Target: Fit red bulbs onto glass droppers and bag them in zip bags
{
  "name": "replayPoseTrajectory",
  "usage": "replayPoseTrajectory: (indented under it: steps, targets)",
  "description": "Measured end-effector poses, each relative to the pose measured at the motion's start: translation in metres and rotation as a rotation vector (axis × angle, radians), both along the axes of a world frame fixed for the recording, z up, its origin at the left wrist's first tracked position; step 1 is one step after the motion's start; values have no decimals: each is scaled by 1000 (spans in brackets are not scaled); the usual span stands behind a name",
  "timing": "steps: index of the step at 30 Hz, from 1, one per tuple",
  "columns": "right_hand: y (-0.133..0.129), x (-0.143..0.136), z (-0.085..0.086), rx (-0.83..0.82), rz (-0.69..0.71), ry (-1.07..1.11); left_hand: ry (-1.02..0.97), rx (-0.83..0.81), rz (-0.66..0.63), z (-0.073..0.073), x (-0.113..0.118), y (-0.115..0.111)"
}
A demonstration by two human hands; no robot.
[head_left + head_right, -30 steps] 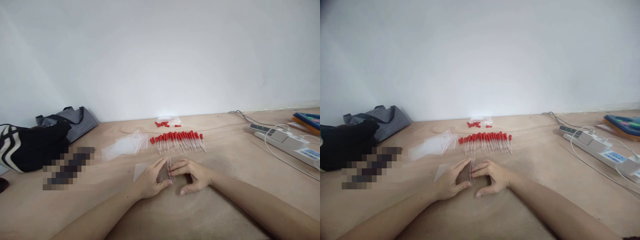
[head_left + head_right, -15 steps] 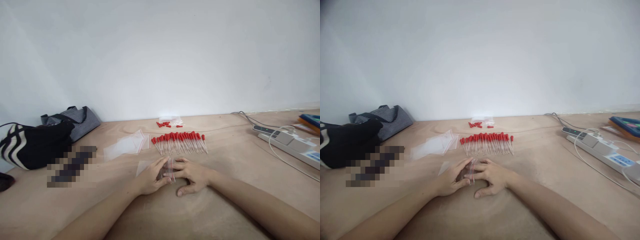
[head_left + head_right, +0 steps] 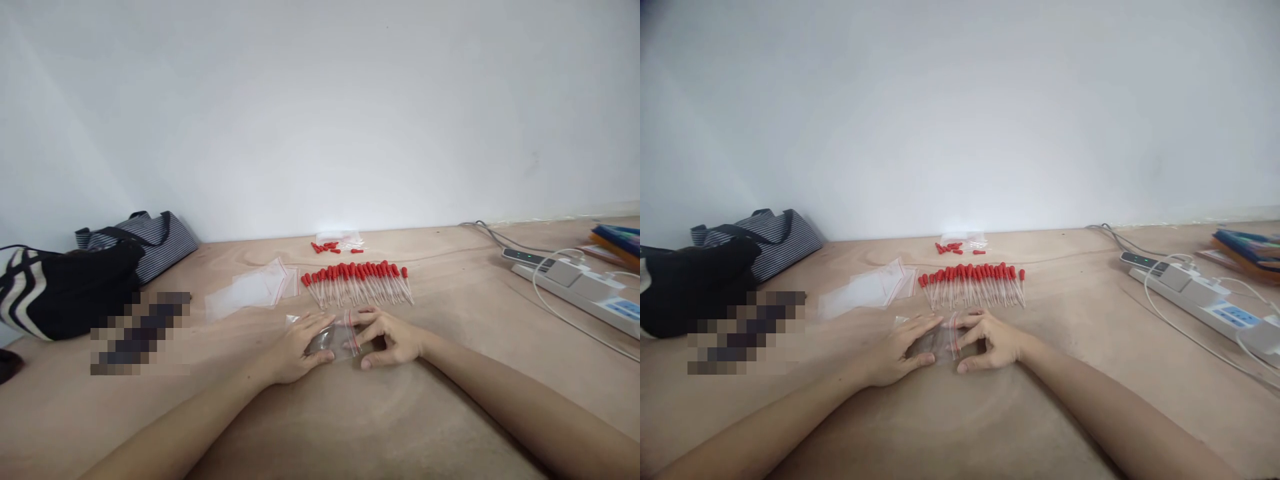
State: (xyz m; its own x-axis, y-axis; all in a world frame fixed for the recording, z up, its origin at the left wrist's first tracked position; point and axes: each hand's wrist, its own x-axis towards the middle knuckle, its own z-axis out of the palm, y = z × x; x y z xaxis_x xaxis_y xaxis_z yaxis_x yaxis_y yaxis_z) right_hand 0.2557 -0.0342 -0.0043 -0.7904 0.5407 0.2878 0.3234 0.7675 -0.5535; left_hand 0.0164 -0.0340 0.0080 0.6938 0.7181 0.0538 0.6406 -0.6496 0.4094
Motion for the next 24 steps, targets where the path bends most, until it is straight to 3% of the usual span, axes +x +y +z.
replayPoseTrajectory:
  steps: [2,4,8,11,16,24]
  targets:
    - [2,2,-2,-21,-83,104,-14,14,18,-4,1,1]
    - [11,4,-2,-2,-254,176,-27,15,35,-5,1,1]
    - [49,5,3,59,-852,256,-26,1,47,-4,2,1]
    - [83,-1,11,-62,-1131,133,-33,-5,54,-3,3,1]
    - [117,-21,19,-165,-1252,42,-62,-3,47,-5,1,2]
    - [127,-32,20,-257,-1324,80,-73,3,18,-9,-1,4]
